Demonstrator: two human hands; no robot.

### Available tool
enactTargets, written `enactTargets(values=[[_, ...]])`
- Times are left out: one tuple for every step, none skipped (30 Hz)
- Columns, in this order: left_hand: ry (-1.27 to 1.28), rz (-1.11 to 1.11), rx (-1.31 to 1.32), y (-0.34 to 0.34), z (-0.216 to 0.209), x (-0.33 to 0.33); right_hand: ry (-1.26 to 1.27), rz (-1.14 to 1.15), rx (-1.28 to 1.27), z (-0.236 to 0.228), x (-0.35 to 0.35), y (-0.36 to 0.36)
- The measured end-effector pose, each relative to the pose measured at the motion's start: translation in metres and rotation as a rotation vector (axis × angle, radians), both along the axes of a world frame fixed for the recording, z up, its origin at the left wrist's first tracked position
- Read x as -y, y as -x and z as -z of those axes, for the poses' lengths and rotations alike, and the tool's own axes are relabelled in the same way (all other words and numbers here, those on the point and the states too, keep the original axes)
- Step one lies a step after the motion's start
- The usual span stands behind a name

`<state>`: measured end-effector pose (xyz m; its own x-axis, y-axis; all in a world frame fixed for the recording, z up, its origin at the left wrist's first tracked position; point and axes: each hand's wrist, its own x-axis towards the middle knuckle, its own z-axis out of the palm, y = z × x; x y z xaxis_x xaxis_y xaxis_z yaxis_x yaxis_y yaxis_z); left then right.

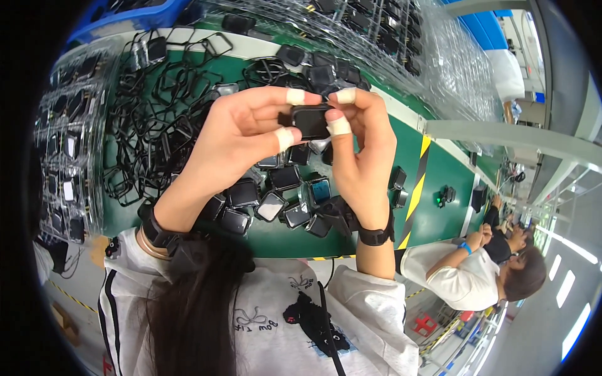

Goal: The person wraps tape around their fingers, picks up a smartwatch, and peels a protective film from the screen. They then press the smartwatch into a black frame and place the assembly on the table, repeating the process for several units.

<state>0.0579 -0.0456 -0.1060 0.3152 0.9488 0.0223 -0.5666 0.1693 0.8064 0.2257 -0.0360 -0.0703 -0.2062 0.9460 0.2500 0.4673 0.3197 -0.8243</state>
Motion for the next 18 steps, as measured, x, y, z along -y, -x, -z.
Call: enactTargets(values=[[-0.009, 0.013, -0.025, 0.0, 0.0, -0.001, 0.039, 0.011, -0.015, -0.003, 0.0, 0.003], [-0.018, 0.007, -0.018, -0.001, 0.0, -0.001, 0.038, 0.002, -0.011, -0.004, -0.002, 0.002], [-0.019, -0.002, -0.015, -0.001, -0.001, -0.001, 0.087, -0.038, -0.064, -0.004, -0.005, 0.0], [-0.02, 0.001, -0.008, 0.001, -0.002, 0.0, 0.138, -0.077, -0.117, -0.005, -0.007, -0.002], [-0.02, 0.001, -0.003, 0.002, -0.003, -0.001, 0.138, -0.088, -0.115, -0.006, -0.01, -0.003], [-0.031, -0.01, 0.06, 0.002, -0.004, -0.001, 0.209, -0.082, -0.162, -0.007, -0.013, -0.004], [-0.031, -0.021, 0.061, 0.002, -0.005, -0.001, 0.281, -0.075, -0.208, -0.008, -0.017, -0.005], [-0.011, -0.05, 0.112, 0.002, -0.006, -0.002, 0.276, -0.129, -0.216, -0.007, -0.022, -0.008], [0.009, -0.08, 0.162, 0.002, -0.006, -0.003, 0.277, -0.139, -0.215, -0.008, -0.027, -0.008], [0.014, -0.085, 0.153, 0.004, -0.004, -0.004, 0.243, -0.168, -0.179, -0.008, -0.031, -0.007], [0.011, -0.09, 0.155, 0.005, -0.002, -0.006, 0.206, -0.19, -0.143, -0.01, -0.036, -0.008], [0.011, -0.118, 0.176, 0.006, 0.001, -0.008, 0.216, -0.164, -0.163, -0.01, -0.04, -0.009], [0.012, -0.145, 0.197, 0.007, 0.004, -0.01, 0.214, -0.168, -0.161, -0.009, -0.043, -0.015], [0.028, -0.213, 0.229, 0.008, 0.005, -0.01, 0.212, -0.153, 0.06, -0.009, -0.045, -0.022], [0.038, -0.237, 0.216, 0.012, 0.006, -0.011, 0.206, -0.137, 0.281, -0.009, -0.044, -0.025], [0.053, -0.261, 0.224, 0.015, 0.006, -0.011, 0.216, -0.145, 0.528, -0.01, -0.039, -0.025], [0.069, -0.284, 0.231, 0.015, 0.005, -0.012, 0.133, -0.185, 0.682, -0.005, -0.031, -0.027], [0.072, -0.286, 0.23, 0.016, 0.004, -0.012, 0.113, -0.207, 0.762, 0.001, -0.022, -0.026]])
